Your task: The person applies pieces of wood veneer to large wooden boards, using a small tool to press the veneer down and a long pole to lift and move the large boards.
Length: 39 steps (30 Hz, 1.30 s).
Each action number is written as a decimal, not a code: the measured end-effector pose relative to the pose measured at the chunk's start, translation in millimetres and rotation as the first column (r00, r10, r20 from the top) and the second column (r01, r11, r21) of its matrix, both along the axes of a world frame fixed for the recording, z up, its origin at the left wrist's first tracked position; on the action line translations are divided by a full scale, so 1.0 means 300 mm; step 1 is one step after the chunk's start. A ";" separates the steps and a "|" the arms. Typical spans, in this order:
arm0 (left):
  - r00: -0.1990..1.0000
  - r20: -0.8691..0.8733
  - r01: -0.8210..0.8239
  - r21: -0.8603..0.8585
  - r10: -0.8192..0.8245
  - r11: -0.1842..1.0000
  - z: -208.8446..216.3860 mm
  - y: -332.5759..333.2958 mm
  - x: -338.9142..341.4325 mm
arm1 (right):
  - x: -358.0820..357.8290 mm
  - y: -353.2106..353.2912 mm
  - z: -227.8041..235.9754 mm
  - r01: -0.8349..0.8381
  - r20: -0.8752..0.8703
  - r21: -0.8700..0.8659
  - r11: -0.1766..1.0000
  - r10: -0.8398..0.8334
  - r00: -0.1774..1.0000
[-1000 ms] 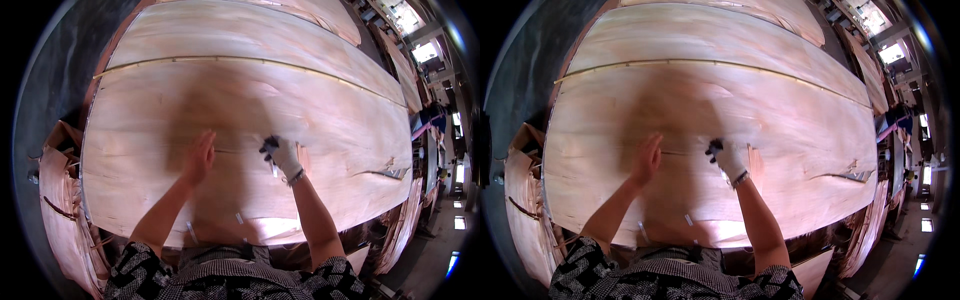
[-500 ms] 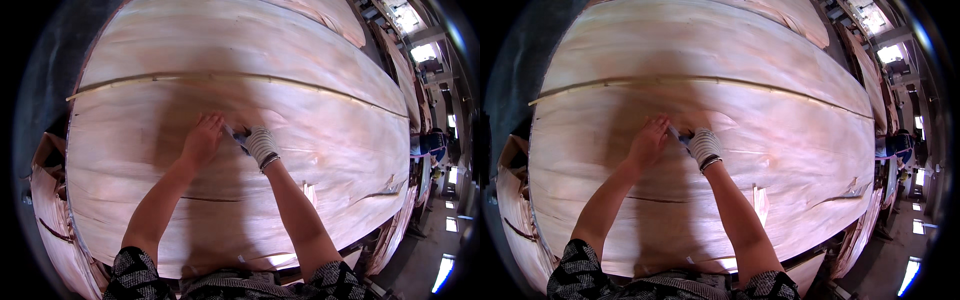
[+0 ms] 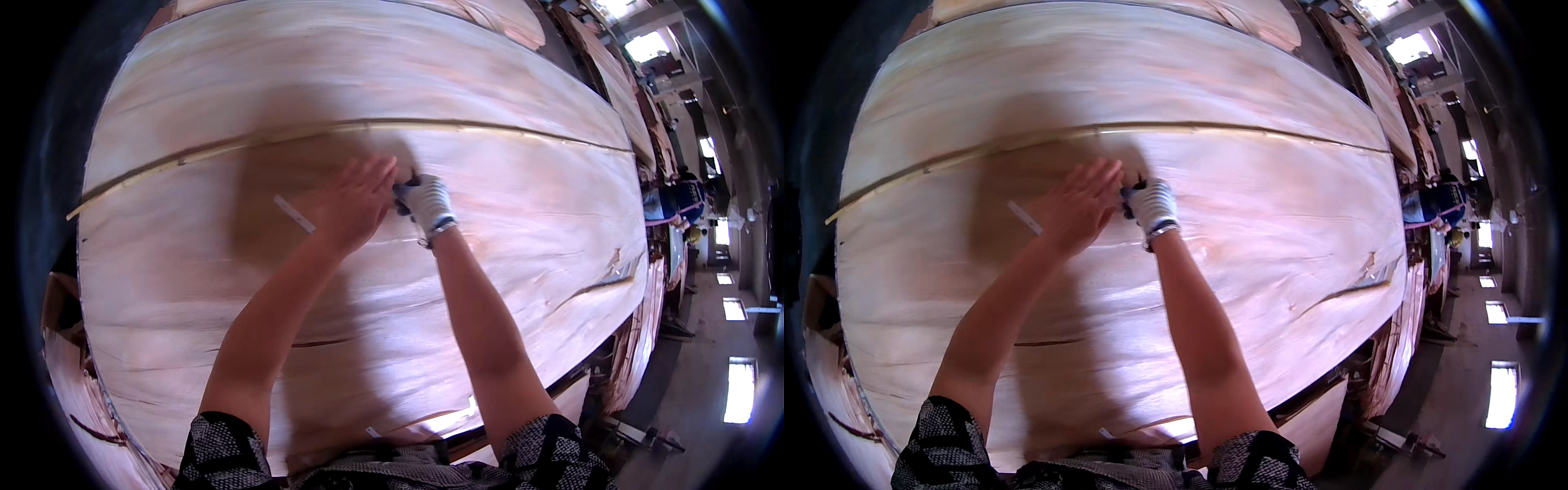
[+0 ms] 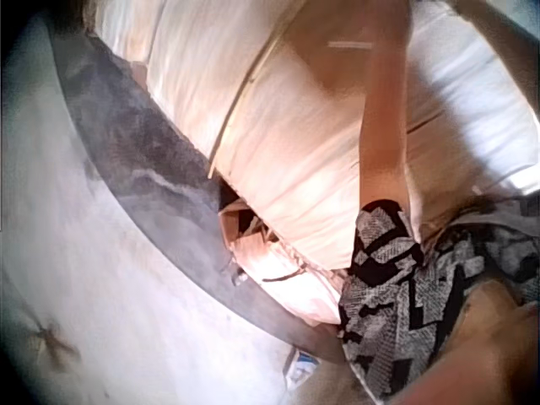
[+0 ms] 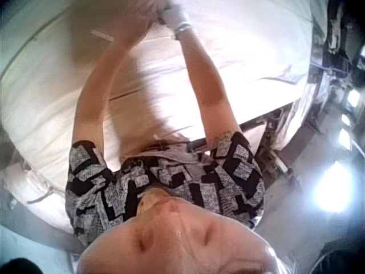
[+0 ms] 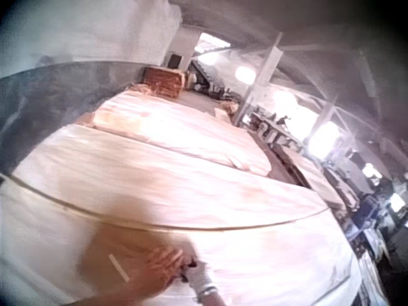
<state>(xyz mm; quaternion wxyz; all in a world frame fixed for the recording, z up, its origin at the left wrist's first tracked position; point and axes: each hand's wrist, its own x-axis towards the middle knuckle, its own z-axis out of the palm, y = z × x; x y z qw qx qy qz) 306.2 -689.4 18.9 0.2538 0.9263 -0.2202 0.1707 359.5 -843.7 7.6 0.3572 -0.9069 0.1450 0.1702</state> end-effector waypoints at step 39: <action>0.872 -0.367 0.324 -0.067 -0.325 0.944 0.008 -1.744 -0.727 | -2.483 -1.846 0.131 0.627 0.162 -0.174 0.759 -0.606 0.779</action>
